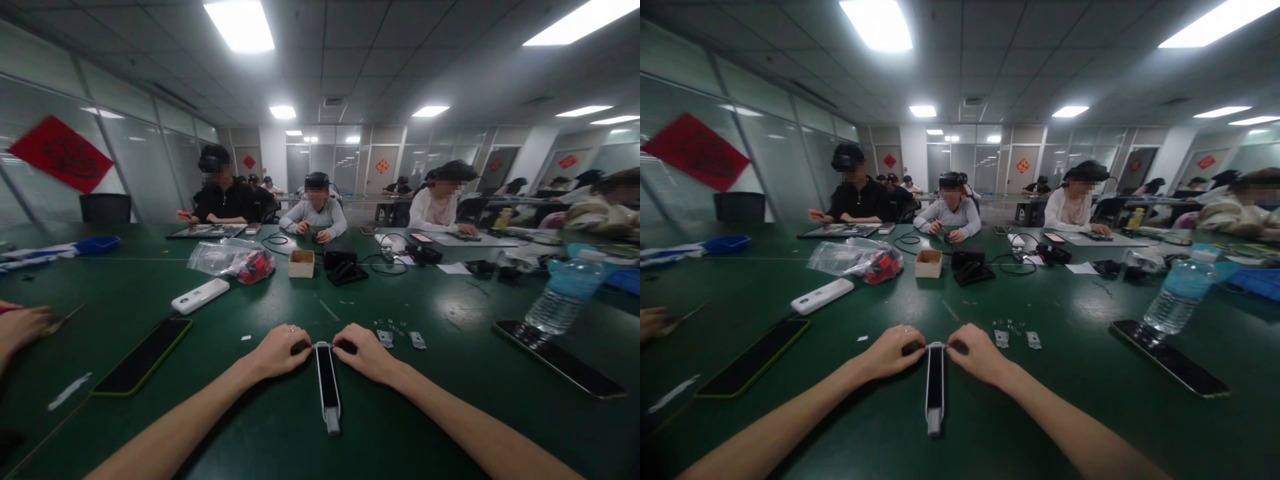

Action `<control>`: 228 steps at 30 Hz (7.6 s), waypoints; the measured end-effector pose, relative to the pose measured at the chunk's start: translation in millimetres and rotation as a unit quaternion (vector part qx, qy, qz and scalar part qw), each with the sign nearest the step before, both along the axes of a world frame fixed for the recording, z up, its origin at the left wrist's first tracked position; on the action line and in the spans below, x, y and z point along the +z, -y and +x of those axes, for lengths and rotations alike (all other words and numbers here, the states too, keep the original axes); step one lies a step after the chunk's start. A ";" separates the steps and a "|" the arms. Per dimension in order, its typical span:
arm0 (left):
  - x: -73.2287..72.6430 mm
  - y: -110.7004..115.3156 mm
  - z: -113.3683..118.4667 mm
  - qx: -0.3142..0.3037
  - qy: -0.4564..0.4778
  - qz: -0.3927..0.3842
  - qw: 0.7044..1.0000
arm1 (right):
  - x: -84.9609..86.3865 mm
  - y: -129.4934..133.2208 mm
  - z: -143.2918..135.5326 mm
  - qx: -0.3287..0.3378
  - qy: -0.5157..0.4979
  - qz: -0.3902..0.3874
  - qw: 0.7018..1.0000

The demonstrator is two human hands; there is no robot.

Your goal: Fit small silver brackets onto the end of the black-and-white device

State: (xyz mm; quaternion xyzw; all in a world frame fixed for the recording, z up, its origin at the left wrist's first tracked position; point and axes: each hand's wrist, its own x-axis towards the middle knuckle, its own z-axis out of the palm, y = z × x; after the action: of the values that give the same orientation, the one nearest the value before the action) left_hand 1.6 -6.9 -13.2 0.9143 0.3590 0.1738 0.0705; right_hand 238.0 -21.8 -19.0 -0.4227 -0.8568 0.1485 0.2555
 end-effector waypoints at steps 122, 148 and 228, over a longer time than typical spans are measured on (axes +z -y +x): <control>10.0 8.3 3.6 0.005 0.029 0.023 0.999 | 13.6 -0.2 11.5 0.020 -0.005 0.082 0.996; 0.5 2.0 3.1 0.012 -0.015 0.019 1.000 | -6.2 -3.5 8.2 -0.028 -0.045 0.005 0.999; -3.2 0.0 0.8 0.010 -0.013 0.011 1.000 | -1.8 -0.3 4.3 0.018 -0.063 -0.057 0.996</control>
State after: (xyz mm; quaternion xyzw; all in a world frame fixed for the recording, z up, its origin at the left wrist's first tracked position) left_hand 2.4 -6.9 -16.5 0.9136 0.3670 0.1665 0.0536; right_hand 242.3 -21.6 -20.8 -0.4106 -0.8367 0.2277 0.2820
